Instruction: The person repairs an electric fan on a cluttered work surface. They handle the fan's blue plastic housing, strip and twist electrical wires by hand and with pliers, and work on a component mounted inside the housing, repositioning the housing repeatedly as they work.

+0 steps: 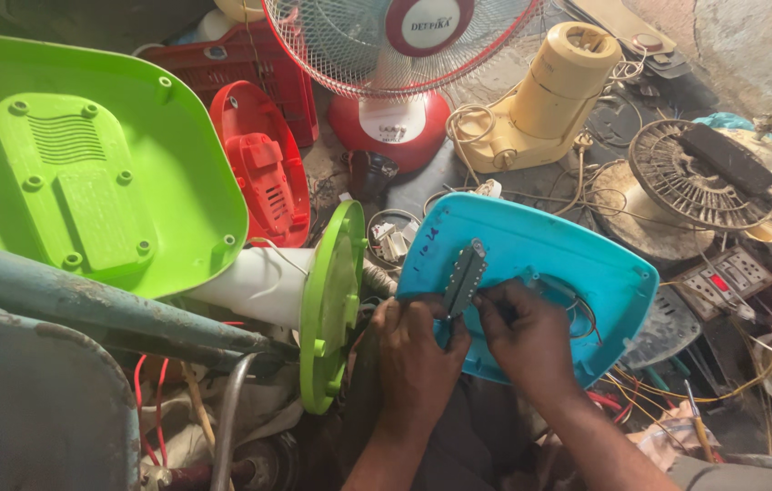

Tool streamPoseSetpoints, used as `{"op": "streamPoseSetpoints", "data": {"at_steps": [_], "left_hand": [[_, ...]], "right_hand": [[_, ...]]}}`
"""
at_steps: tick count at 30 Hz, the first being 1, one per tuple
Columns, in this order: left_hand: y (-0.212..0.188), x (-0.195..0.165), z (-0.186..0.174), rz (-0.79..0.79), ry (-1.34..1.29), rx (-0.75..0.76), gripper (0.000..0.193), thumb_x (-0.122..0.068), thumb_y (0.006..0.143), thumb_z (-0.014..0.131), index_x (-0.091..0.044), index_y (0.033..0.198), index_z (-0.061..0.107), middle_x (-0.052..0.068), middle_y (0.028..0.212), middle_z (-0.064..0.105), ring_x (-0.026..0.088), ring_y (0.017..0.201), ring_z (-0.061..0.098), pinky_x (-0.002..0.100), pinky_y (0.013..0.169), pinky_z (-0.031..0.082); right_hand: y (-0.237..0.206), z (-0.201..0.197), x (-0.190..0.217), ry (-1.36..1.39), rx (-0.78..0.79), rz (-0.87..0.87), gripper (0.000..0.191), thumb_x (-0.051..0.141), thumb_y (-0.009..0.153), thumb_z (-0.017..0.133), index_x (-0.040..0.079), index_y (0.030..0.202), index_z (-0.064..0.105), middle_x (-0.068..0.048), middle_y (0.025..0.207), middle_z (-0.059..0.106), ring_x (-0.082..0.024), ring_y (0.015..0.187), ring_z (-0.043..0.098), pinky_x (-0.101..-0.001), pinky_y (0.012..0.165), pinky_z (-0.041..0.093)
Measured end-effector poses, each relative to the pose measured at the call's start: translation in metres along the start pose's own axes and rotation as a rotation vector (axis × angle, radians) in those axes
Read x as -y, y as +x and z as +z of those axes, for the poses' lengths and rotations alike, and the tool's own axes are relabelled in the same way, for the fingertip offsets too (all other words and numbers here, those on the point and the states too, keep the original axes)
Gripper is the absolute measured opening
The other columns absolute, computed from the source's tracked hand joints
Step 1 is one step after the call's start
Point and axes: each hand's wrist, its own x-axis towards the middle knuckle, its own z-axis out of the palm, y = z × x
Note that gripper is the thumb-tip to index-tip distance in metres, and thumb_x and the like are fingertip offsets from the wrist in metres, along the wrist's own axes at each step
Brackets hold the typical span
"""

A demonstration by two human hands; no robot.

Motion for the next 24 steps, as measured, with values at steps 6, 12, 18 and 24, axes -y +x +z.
{"op": "streamPoseSetpoints", "data": {"at_steps": [6, 12, 18, 24], "left_hand": [[-0.001, -0.001, 0.0, 0.026, 0.0, 0.021, 0.031, -0.016, 0.081, 0.081, -0.004, 0.096, 0.057, 0.013, 0.09, 0.07, 0.042, 0.098, 0.065, 0.057, 0.104, 0.043], [-0.001, -0.002, -0.002, 0.023, 0.01, 0.021, 0.03, -0.017, 0.082, 0.081, -0.004, 0.095, 0.057, 0.013, 0.091, 0.07, 0.042, 0.1, 0.065, 0.056, 0.105, 0.043], [-0.001, -0.004, -0.003, 0.013, -0.014, 0.028, 0.029, -0.016, 0.083, 0.081, -0.003, 0.095, 0.057, 0.014, 0.091, 0.07, 0.042, 0.099, 0.066, 0.058, 0.106, 0.042], [-0.001, -0.003, 0.0, 0.026, 0.006, 0.03, 0.031, -0.016, 0.083, 0.081, -0.003, 0.095, 0.056, 0.013, 0.091, 0.071, 0.042, 0.1, 0.065, 0.059, 0.105, 0.042]], "right_hand": [[-0.003, -0.006, 0.0, 0.022, 0.019, -0.063, 0.017, 0.012, 0.087, 0.074, 0.005, 0.102, 0.077, -0.01, 0.082, 0.076, -0.011, 0.066, 0.068, -0.0289, 0.06, 0.052], [-0.005, -0.012, -0.007, 0.046, 0.104, -0.014, 0.014, 0.011, 0.089, 0.073, 0.006, 0.101, 0.077, -0.01, 0.085, 0.075, -0.019, 0.068, 0.064, -0.0319, 0.062, 0.05], [-0.01, -0.018, -0.003, -0.023, 0.061, -0.142, 0.013, 0.013, 0.088, 0.074, 0.005, 0.097, 0.076, -0.01, 0.09, 0.068, -0.022, 0.077, 0.065, -0.032, 0.067, 0.049], [-0.015, -0.021, 0.005, 0.015, 0.042, -0.047, 0.015, 0.013, 0.087, 0.075, 0.007, 0.1, 0.078, -0.008, 0.091, 0.072, -0.02, 0.077, 0.07, -0.0323, 0.064, 0.053]]}}
